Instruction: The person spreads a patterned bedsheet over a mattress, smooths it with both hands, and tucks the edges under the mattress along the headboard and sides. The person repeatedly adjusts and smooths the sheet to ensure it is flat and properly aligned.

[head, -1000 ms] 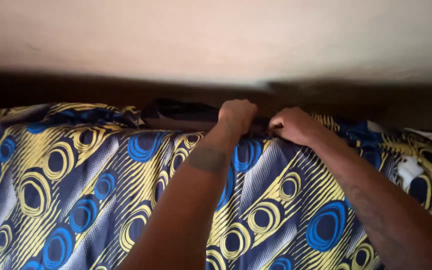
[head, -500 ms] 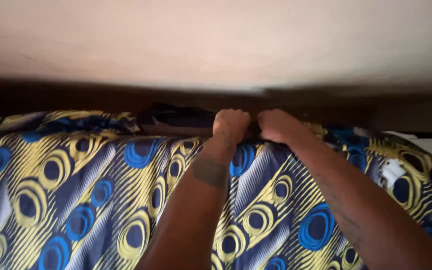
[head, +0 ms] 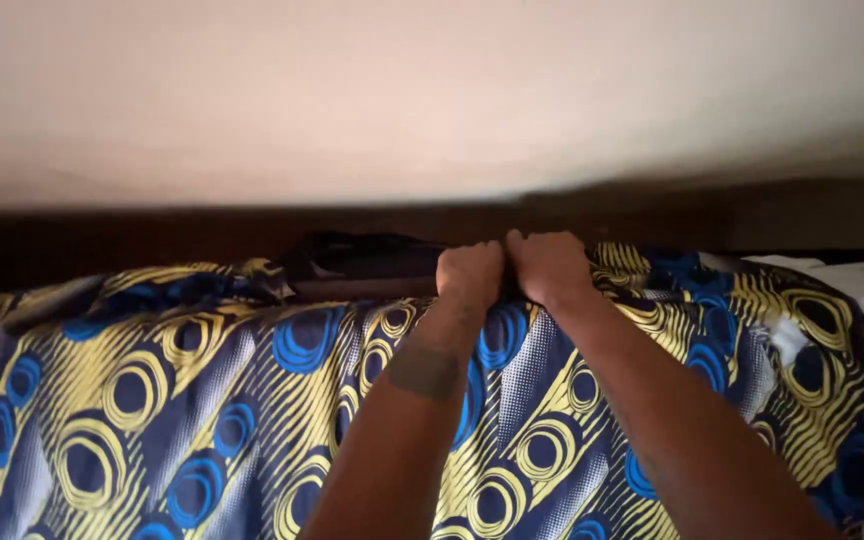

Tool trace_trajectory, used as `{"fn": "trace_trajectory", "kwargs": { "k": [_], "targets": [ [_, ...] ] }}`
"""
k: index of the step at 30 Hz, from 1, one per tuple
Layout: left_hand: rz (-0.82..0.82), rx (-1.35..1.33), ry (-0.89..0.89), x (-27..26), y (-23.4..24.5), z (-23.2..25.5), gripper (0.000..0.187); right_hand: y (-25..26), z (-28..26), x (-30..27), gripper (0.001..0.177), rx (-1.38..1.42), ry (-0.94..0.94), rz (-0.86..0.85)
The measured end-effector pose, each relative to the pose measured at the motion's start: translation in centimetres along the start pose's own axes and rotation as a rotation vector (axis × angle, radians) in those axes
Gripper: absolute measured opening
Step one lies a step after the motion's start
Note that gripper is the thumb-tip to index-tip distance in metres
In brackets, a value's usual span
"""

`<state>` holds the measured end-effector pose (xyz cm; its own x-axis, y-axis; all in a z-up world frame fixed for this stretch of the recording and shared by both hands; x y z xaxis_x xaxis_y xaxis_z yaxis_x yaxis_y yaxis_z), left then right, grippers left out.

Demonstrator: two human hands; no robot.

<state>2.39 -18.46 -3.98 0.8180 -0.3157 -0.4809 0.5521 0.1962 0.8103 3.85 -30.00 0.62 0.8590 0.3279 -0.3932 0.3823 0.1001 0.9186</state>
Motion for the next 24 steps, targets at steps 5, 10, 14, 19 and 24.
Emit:
{"fn": "trace_trajectory", "kwargs": {
  "k": [5,10,14,19,24],
  "targets": [
    [-0.017,0.033,0.043,0.1,-0.5,0.4,0.029,-0.7,0.5,-0.1,0.034,0.009,-0.05,-0.017],
    [-0.001,0.035,0.031,-1.3,1.5,0.3,0.025,1.6,-0.2,-0.8,0.034,0.144,-0.128,0.015],
    [-0.019,0.033,0.015,-1.2,1.0,0.5,0.023,1.4,-0.2,-1.0,0.029,0.012,-0.038,0.008],
    [-0.071,0.062,0.054,-1.5,2.1,0.5,0.029,2.3,-0.1,-1.1,0.032,-0.023,0.056,-0.048],
    [0.04,0.067,0.127,0.6,-0.8,0.5,0.026,3.0,0.1,-2.1,0.034,0.255,-0.058,-0.016]
  ]
}}
Point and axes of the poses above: each hand's wrist, its own x-axis towards the middle knuckle, its own y-axis out of the back of the hand, z = x × y, the point moved 3 cm from there along x, towards the middle knuckle, and after that the axes turned 9 degrees about z, right-handed, at the moved point
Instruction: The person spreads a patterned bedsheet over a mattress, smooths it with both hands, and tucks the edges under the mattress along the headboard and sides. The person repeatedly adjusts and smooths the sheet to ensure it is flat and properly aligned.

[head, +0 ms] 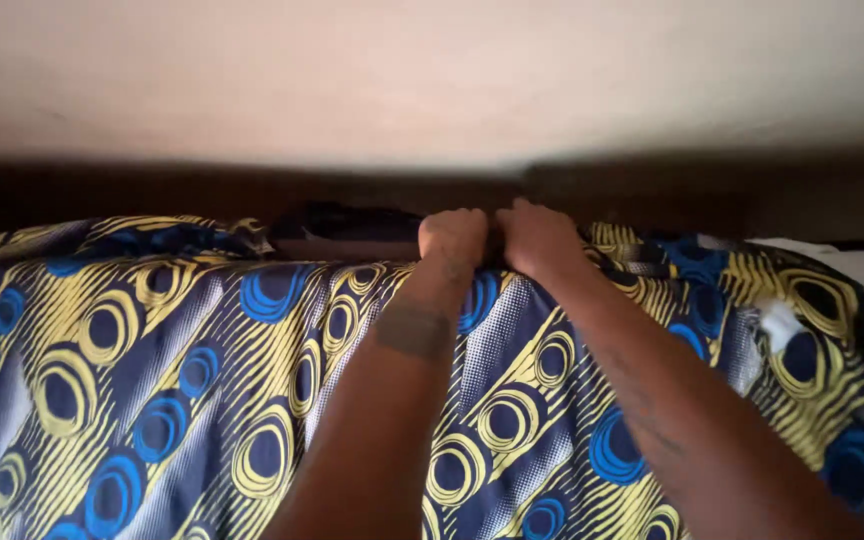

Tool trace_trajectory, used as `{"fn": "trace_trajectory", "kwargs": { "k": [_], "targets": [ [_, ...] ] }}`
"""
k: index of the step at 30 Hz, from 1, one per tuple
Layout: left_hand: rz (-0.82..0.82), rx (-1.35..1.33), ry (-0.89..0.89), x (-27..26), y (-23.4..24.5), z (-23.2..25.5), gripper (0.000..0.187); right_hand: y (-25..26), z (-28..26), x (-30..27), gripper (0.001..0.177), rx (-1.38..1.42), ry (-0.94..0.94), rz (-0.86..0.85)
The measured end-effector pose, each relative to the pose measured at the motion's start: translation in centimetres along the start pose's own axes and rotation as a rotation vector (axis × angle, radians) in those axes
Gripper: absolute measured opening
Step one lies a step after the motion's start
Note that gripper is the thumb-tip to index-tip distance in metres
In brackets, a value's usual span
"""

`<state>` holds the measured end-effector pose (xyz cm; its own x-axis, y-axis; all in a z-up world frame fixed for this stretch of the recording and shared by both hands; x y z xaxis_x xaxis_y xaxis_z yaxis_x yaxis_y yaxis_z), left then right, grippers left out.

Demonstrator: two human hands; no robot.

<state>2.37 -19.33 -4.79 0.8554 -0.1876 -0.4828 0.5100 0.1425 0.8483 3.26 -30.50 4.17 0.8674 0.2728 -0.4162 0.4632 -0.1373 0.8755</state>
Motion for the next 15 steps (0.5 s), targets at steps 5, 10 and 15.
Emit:
{"fn": "trace_trajectory", "kwargs": {
  "k": [5,10,15],
  "targets": [
    [0.041,0.167,-0.064,-1.6,3.3,0.8,0.027,0.0,5.4,-2.1,0.03,0.232,0.183,-0.049],
    [0.053,0.212,-0.16,-2.1,4.5,1.6,0.028,-1.7,9.5,-0.9,0.024,0.174,0.121,0.01],
    [0.048,0.18,-0.202,-3.8,5.5,1.9,0.028,1.5,6.6,-3.1,0.019,0.198,0.167,0.115]
  ]
}}
Point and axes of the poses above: each hand's wrist, its own x-axis towards the middle knuckle, its own y-axis out of the back of the hand, z = x × y, the point moved 3 cm from there along x, towards the middle knuckle, and after that the axes turned 9 degrees about z, right-handed, at the moved point
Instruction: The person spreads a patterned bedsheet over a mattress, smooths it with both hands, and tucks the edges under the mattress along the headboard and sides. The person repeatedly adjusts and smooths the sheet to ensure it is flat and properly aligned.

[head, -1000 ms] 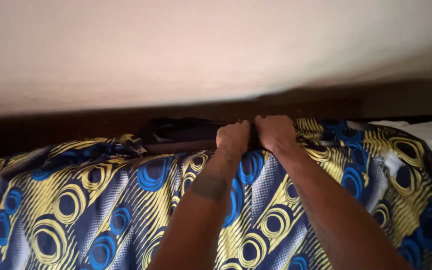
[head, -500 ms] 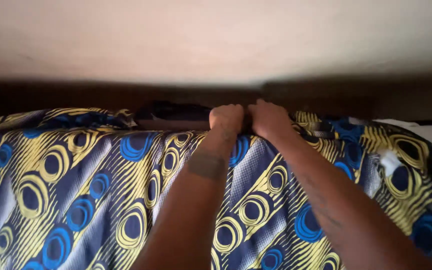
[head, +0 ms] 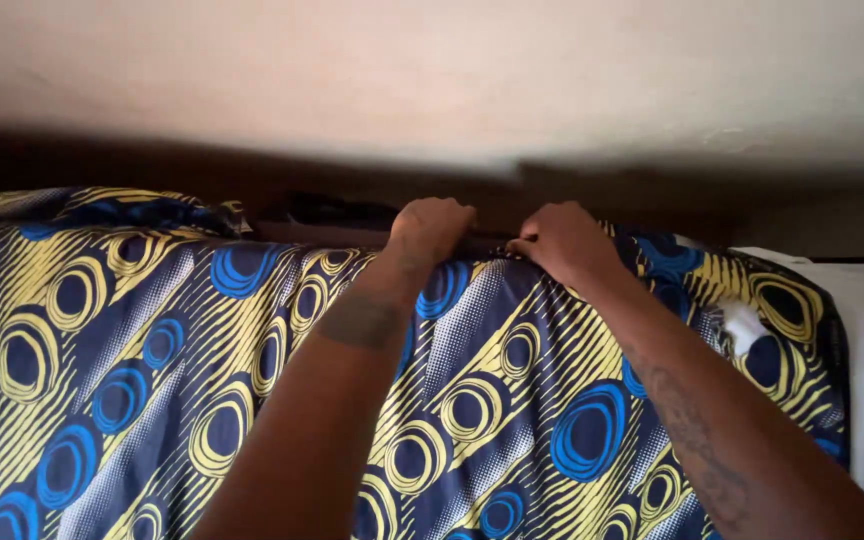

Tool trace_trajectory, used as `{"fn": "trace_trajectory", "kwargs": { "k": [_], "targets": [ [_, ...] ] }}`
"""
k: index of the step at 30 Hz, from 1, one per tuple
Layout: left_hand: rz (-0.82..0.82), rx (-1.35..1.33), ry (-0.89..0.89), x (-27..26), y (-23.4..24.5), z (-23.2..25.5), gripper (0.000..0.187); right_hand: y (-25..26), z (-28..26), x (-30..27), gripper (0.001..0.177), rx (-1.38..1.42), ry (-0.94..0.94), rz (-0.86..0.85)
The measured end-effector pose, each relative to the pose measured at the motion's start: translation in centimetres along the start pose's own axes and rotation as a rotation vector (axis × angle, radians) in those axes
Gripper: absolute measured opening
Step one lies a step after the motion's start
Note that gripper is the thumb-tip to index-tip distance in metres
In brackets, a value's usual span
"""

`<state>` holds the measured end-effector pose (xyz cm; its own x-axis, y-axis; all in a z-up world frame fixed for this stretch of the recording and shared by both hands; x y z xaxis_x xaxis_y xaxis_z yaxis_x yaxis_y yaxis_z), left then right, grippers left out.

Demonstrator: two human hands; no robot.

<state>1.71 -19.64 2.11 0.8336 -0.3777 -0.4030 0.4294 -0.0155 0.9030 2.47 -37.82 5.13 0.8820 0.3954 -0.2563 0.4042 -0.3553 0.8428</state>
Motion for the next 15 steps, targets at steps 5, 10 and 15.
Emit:
{"fn": "trace_trajectory", "kwargs": {
  "k": [5,10,15],
  "targets": [
    [-0.03,-0.294,0.064,1.9,-3.1,-2.6,0.036,-2.9,3.6,1.9,0.031,0.02,-0.149,-0.084],
    [-0.031,-0.363,0.13,-0.5,1.7,-1.1,0.04,-10.6,11.3,6.3,0.017,-0.066,-0.158,-0.12],
    [-0.011,-0.494,0.243,3.8,-2.3,-2.0,0.017,-5.6,4.9,4.4,0.029,-0.062,0.004,-0.166]
  ]
}}
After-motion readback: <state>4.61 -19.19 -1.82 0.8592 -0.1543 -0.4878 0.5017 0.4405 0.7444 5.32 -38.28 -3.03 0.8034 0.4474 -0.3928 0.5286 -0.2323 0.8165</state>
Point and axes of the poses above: each hand's wrist, its own x-axis towards the middle knuckle, its own y-axis out of the back of the hand, z = x × y, the point moved 3 cm from there along x, towards the middle knuckle, and after that the axes turned 9 degrees about z, right-handed, at the moved point
